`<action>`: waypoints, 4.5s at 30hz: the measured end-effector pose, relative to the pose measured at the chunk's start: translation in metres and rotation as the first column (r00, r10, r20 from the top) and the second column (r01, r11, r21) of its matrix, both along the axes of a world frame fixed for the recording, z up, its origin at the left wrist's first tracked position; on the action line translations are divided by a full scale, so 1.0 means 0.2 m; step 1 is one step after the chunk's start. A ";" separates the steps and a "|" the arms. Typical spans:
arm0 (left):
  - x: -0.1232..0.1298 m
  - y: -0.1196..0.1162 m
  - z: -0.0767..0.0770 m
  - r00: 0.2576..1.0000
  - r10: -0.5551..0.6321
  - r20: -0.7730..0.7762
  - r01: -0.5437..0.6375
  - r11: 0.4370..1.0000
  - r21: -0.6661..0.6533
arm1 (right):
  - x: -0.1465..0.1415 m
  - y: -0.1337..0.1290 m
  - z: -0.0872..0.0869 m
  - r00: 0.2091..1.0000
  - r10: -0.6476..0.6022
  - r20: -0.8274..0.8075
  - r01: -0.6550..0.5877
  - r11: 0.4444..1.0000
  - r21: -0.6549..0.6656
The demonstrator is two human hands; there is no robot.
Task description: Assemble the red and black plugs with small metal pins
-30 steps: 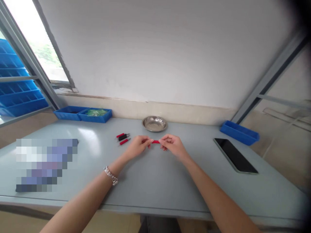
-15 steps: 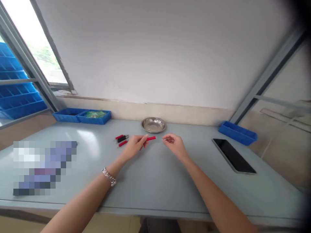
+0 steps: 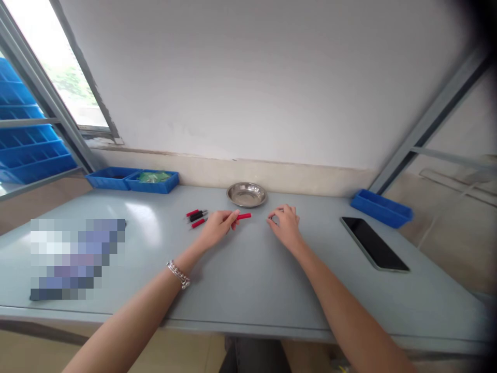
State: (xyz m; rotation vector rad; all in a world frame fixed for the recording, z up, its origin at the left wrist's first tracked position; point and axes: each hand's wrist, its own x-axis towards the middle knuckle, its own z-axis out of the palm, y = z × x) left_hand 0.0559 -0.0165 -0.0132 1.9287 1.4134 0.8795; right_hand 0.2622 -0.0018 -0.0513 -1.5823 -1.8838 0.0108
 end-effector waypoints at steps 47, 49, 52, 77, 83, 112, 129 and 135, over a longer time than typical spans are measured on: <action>0.01 -0.02 0.02 0.998 -0.025 -0.065 0.027 0.999 0.042 | 0.05 0.07 -0.08 0.991 0.132 -0.005 -0.131 0.979 -0.159; 0.01 -0.02 0.02 0.997 -0.026 -0.074 0.029 0.998 0.052 | 0.05 0.07 -0.08 0.991 0.131 -0.010 -0.130 0.977 -0.168; 0.01 -0.02 0.02 0.996 -0.023 -0.085 0.028 0.998 0.055 | 0.05 0.07 -0.08 0.993 0.117 -0.013 -0.117 0.978 -0.175; 0.00 0.00 -0.03 0.973 -0.152 -0.174 0.177 0.974 0.142 | -0.12 -0.08 0.07 0.659 0.283 -0.697 -0.508 0.851 -0.134; -0.02 0.02 -0.02 0.972 -0.146 -0.182 0.179 0.968 0.176 | -0.12 -0.07 0.07 0.657 0.291 -0.696 -0.489 0.867 -0.099; -0.51 0.24 -0.10 0.641 0.570 -0.514 -0.605 0.787 0.118 | -0.10 -0.03 0.02 0.742 0.288 -0.605 -0.424 0.901 -0.093; -0.49 0.23 -0.08 0.706 0.450 -0.547 -0.480 0.872 0.099 | -0.10 -0.05 0.05 0.774 0.266 -0.574 -0.420 0.895 -0.152; -0.47 0.21 -0.06 0.671 0.460 -0.582 -0.511 0.855 0.086 | -0.10 -0.05 0.04 0.780 0.281 -0.559 -0.420 0.898 -0.133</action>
